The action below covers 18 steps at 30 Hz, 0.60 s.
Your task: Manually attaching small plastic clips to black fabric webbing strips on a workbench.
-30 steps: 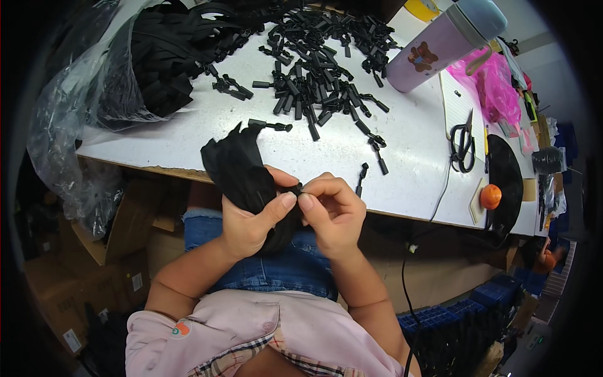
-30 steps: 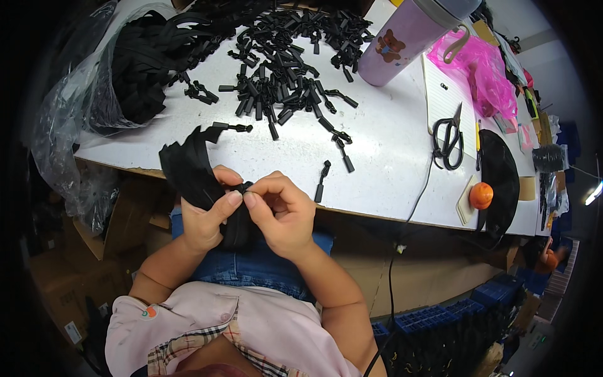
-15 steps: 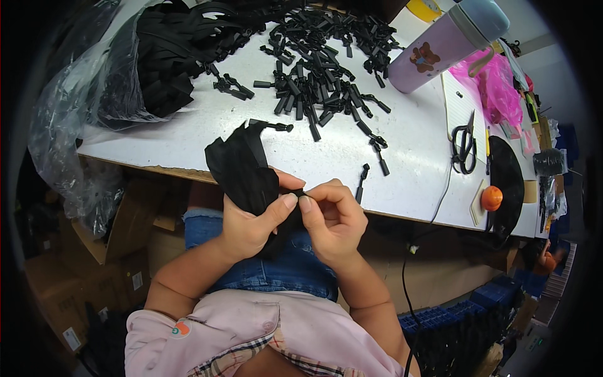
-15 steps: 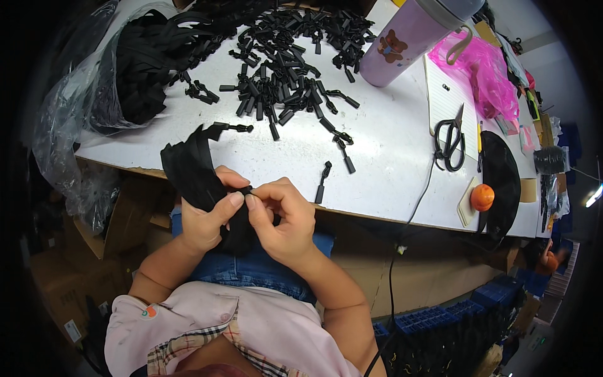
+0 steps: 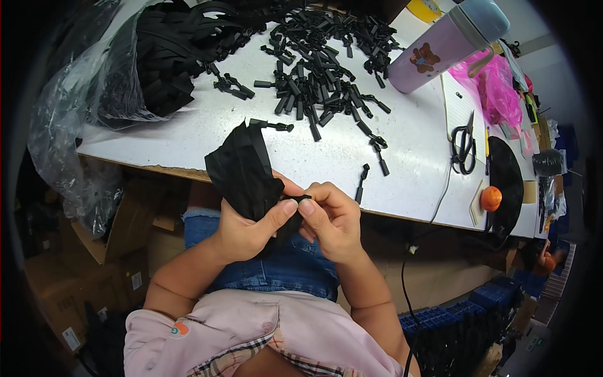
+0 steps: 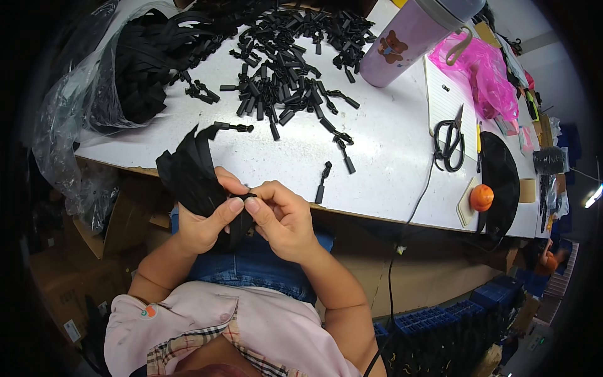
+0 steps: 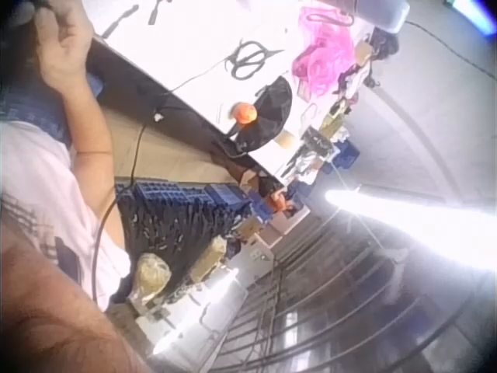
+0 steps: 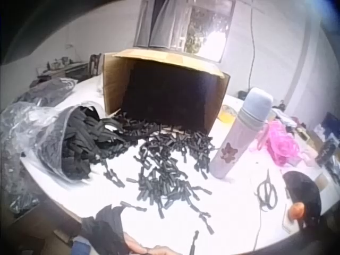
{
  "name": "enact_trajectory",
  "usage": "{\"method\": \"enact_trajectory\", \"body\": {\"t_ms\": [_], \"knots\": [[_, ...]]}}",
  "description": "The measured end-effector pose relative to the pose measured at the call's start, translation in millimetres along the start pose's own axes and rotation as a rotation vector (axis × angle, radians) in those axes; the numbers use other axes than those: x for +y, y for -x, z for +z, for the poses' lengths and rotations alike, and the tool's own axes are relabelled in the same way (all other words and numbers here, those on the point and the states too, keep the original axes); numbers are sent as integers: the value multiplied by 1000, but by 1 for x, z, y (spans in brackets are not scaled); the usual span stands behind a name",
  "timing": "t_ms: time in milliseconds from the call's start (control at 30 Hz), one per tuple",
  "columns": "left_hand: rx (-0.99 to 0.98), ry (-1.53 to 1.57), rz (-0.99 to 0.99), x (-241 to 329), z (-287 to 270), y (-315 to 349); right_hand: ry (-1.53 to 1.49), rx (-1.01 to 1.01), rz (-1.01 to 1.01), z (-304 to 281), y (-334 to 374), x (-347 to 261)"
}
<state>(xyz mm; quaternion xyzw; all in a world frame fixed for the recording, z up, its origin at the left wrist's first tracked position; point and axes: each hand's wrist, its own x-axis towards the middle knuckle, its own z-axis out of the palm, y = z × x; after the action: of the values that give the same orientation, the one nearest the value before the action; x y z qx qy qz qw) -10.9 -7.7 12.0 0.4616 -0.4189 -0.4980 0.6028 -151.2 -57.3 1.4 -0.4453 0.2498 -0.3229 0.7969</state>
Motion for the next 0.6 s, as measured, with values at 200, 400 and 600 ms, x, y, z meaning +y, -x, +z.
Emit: {"method": "enact_trajectory", "body": {"t_ms": [200,400,600], "knots": [[25,151,-110,-5,-5,-1,649,120,-605,1,-8,4],[109,-142,319,-18,1,-4,512,-45,-246,-1,-11,-16],[193,60,-62,-7,-9,-7,1050,-196,-355,1,-7,-4]]}}
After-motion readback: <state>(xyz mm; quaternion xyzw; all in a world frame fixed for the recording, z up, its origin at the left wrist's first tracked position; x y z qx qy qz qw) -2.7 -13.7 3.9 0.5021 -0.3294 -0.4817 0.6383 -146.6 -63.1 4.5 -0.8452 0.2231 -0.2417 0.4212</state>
